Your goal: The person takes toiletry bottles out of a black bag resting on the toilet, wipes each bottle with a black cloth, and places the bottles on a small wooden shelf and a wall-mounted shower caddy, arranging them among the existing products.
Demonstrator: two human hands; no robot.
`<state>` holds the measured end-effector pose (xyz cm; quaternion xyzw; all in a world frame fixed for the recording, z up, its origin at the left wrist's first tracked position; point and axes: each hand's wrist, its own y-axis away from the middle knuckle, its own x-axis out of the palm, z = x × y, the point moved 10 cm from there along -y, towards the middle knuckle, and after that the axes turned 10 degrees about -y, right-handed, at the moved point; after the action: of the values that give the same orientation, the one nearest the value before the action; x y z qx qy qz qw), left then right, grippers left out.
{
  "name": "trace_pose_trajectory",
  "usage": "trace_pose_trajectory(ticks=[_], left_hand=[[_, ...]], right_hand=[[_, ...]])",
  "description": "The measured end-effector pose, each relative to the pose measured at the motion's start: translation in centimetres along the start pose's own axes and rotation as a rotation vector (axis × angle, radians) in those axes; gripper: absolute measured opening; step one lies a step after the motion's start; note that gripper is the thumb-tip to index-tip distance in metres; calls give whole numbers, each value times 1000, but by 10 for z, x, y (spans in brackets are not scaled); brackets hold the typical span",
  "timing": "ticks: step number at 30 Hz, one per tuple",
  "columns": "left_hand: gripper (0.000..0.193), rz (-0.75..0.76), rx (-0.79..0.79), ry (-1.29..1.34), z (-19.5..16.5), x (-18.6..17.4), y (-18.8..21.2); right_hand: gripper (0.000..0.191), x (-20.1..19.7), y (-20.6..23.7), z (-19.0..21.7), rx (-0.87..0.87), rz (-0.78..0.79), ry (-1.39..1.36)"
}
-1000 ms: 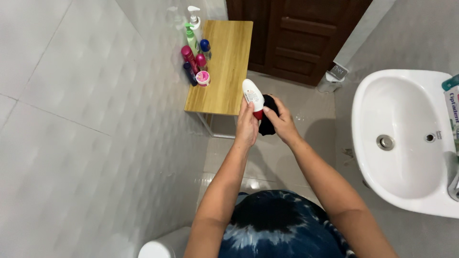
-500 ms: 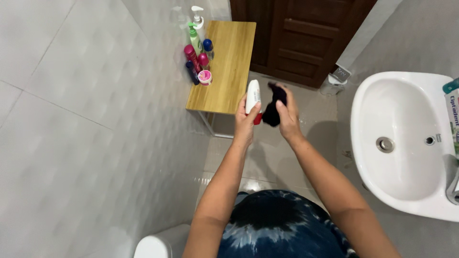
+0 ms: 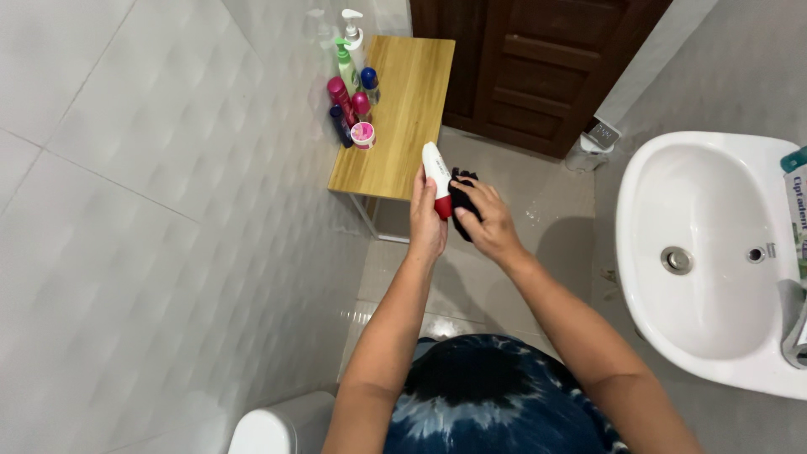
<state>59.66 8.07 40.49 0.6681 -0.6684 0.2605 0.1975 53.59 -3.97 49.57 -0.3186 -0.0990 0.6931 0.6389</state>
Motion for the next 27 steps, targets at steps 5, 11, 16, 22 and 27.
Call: trace_pose_trajectory(ticks=[5,11,16,22,27], left_hand=[[49,16,-50,46,7,-3,0],[35,85,-115,184,15,8,-2],[53,152,-135,-25,-2,14,7],[63,199,-57,-181,-21,24,16],[65,213,13,-256,-25,24,18]], right_hand=[[42,-13,-3,-29,230,-66,-278],[52,-4,-10,-12,149,-54,-305],[40,-9,-5,-46,428,-73,-579],[31,-8,-12,-66,498,-87,-739],[25,1,-8,-85,618,-92,-736]])
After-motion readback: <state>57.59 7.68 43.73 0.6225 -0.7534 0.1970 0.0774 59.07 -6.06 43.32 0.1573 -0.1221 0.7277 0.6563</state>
